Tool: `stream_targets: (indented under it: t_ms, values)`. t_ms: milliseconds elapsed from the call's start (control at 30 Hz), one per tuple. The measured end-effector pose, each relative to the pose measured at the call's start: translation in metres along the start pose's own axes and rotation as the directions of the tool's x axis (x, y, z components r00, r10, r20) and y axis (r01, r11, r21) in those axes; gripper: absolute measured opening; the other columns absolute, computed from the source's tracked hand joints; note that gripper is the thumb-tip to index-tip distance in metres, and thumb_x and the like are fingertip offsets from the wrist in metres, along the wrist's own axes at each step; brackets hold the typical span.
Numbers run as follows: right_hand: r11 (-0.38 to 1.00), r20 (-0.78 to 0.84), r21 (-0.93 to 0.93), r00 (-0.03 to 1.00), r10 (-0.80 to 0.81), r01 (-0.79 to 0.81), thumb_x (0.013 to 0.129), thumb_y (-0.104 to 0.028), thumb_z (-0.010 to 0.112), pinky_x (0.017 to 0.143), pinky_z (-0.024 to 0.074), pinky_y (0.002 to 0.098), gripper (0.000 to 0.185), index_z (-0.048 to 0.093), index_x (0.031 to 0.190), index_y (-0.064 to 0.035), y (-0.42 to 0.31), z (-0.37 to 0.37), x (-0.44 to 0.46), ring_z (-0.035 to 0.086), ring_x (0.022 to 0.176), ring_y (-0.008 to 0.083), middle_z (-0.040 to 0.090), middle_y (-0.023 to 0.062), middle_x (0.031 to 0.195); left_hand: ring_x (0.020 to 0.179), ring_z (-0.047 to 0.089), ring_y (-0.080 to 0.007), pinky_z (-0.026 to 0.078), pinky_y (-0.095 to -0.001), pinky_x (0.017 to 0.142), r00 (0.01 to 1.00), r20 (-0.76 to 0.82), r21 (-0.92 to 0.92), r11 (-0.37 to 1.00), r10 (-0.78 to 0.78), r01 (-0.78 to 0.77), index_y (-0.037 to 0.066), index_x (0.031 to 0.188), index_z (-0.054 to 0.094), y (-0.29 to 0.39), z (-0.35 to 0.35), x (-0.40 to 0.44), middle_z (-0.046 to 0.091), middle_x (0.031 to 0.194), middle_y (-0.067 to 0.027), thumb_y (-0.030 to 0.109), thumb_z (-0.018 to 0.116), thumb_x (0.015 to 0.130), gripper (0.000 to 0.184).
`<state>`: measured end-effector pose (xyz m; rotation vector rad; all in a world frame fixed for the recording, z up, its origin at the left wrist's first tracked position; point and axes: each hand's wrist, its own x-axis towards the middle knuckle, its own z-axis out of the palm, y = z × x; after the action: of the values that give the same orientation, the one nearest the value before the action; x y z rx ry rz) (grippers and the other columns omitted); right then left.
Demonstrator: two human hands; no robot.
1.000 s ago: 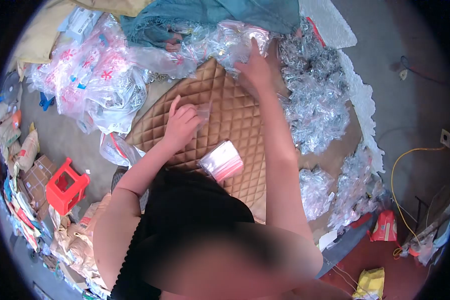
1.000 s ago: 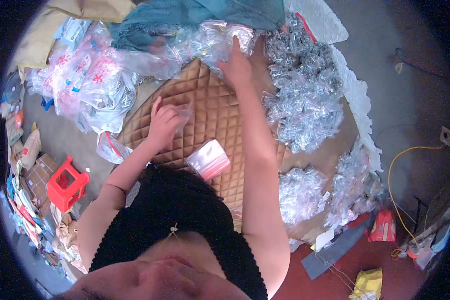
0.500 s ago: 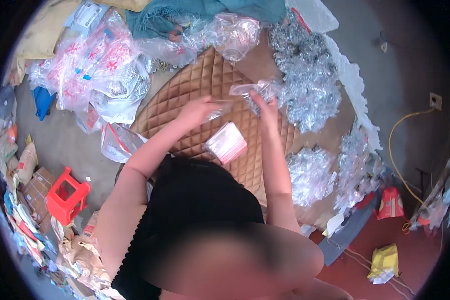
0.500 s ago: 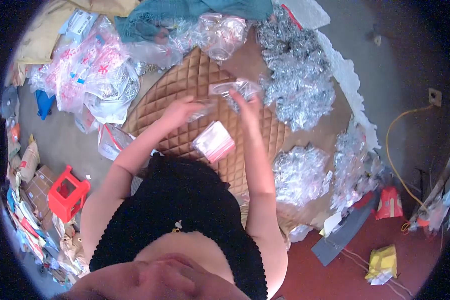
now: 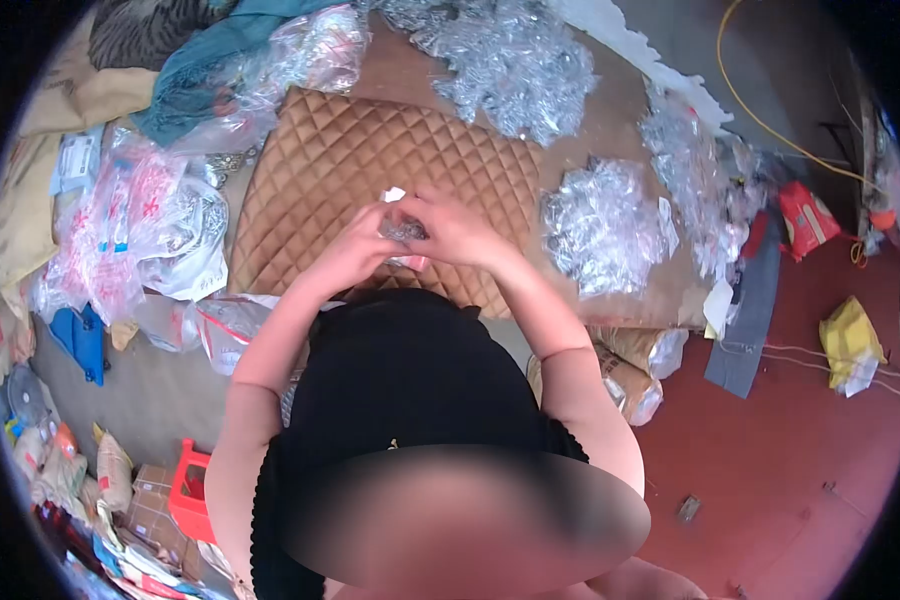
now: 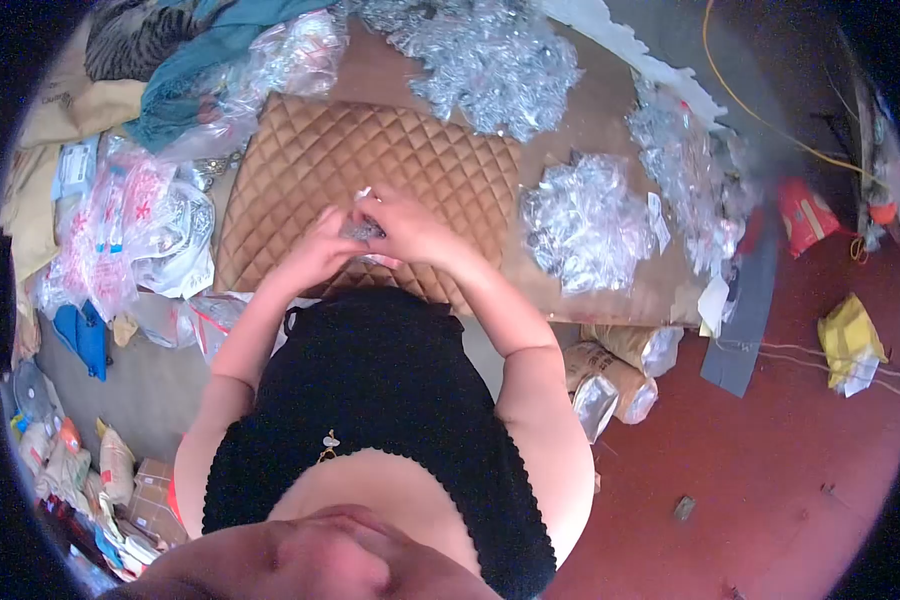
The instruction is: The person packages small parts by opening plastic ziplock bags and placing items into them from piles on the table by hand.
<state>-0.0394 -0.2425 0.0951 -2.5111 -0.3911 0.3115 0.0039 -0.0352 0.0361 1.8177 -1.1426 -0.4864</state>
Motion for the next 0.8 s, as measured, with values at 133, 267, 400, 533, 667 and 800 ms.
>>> stream_targets:
  t_ms: [133, 267, 400, 533, 667, 800]
  values:
    - [0.999, 0.017, 0.011, 0.999, 0.032, -0.033, 0.077, -0.011, 0.071, 0.088, 0.0474, 0.0398, 0.036, 0.059, 0.111, -0.0063, -0.011, 0.006, -0.015, 0.054, 0.108, 0.0344, 0.053, 0.0160, 0.119, 0.124, 0.048, -0.0372, 0.039, -0.0442, 0.106, 0.995, 0.000, 0.048, 0.994, 0.097, -0.097, 0.016, 0.099, 0.076, 0.010, 0.008, 0.011, 0.051, 0.131, -0.0164, 0.005, 0.068, 0.079, 0.024]
    - [0.930, -0.062, 0.367, 0.998, 0.030, -0.005, 0.078, -0.013, 0.073, 0.090, 0.0456, 0.0391, 0.036, 0.063, 0.112, -0.0069, 0.005, -0.037, -0.045, 0.055, 0.115, 0.0296, 0.056, 0.0158, 0.125, 0.125, 0.048, -0.0337, 0.039, -0.0422, 0.106, 0.991, -0.037, -0.032, 0.991, 0.129, -0.130, 0.014, 0.096, 0.076, 0.011, -0.007, 0.026, 0.053, 0.131, -0.0130, 0.007, 0.069, 0.079, 0.019]
    - [0.985, -0.065, -0.149, 0.993, -0.095, 0.085, 0.077, -0.015, 0.074, 0.090, 0.0449, 0.0403, 0.030, 0.068, 0.106, -0.0095, 0.025, -0.036, -0.052, 0.058, 0.111, 0.0259, 0.065, 0.0103, 0.115, 0.126, 0.049, -0.0306, 0.039, -0.0406, 0.106, 0.983, -0.024, -0.063, 0.981, 0.181, -0.182, 0.012, 0.098, 0.074, -0.005, -0.005, 0.064, 0.055, 0.131, -0.0106, 0.007, 0.067, 0.082, 0.018]
    - [0.964, -0.544, -0.245, 0.838, -0.047, -0.105, 0.077, -0.015, 0.075, 0.089, 0.0452, 0.0409, 0.010, 0.075, 0.086, -0.0120, 0.080, -0.047, -0.058, 0.062, 0.099, 0.0264, 0.072, 0.0030, 0.090, 0.127, 0.047, -0.0340, 0.040, -0.0436, 0.106, 0.962, -0.242, 0.138, 0.986, 0.128, -0.097, 0.014, 0.123, 0.062, -0.009, 0.007, 0.081, 0.052, 0.134, -0.0136, 0.013, 0.071, 0.081, 0.043]
    - [0.890, -0.779, 0.067, 0.534, 0.328, -0.450, 0.079, -0.017, 0.076, 0.086, 0.0479, 0.0389, 0.015, 0.077, 0.091, -0.0090, 0.180, -0.054, -0.123, 0.063, 0.093, 0.0283, 0.072, 0.0112, 0.091, 0.122, 0.048, -0.0330, 0.039, -0.0453, 0.108, 0.985, 0.170, 0.465, 0.884, -0.041, -0.043, 0.010, 0.143, 0.043, -0.048, 0.055, 0.029, 0.050, 0.132, -0.0134, 0.024, 0.080, 0.070, 0.083]
    - [0.670, -0.675, 0.210, 0.390, 0.626, -0.712, 0.077, -0.016, 0.077, 0.089, 0.0470, 0.0406, 0.023, 0.073, 0.098, -0.0062, 0.294, -0.018, -0.200, 0.063, 0.100, 0.0293, 0.071, 0.0125, 0.098, 0.119, 0.053, -0.0276, 0.044, -0.0419, 0.100, 0.976, 0.205, 0.454, 0.890, -0.067, -0.035, 0.010, 0.133, 0.053, -0.093, 0.085, -0.018, 0.057, 0.126, -0.0101, 0.022, 0.070, 0.078, 0.059]
